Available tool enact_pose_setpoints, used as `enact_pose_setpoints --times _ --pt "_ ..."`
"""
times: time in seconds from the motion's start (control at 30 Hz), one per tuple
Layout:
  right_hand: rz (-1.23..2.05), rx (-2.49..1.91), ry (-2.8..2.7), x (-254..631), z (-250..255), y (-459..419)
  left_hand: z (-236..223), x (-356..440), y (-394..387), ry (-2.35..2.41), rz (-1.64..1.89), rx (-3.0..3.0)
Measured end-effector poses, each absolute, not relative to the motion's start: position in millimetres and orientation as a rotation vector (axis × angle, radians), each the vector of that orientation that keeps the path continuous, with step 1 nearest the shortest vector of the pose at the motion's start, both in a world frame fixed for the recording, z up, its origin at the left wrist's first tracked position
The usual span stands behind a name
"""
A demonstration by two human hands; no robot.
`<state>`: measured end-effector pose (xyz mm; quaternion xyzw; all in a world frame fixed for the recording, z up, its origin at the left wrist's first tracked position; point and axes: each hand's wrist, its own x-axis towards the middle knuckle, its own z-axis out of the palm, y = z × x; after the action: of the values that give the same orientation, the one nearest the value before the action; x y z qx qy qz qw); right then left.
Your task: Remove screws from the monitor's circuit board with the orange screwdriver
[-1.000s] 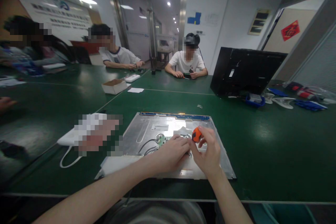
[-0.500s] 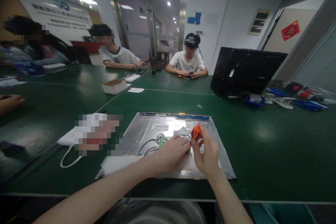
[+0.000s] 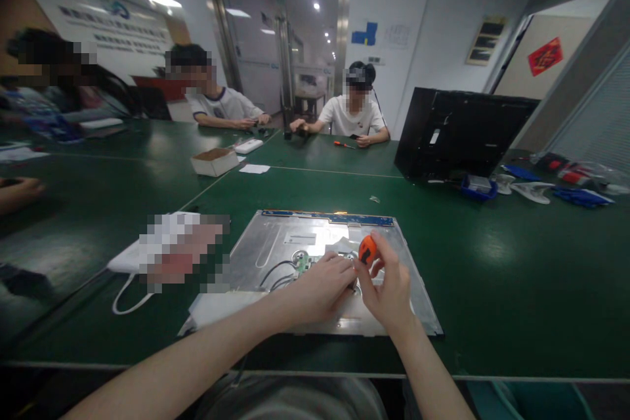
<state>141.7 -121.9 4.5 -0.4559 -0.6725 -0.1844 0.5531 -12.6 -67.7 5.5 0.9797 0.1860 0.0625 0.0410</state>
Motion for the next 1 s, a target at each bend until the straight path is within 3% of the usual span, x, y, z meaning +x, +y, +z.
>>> enact_pose_setpoints --times 1.0 --pt "-0.459 -1.083 -1.546 143.5 -1.7 -121.1 12.1 -15.6 -69.7 0.569 0.144 3.008"
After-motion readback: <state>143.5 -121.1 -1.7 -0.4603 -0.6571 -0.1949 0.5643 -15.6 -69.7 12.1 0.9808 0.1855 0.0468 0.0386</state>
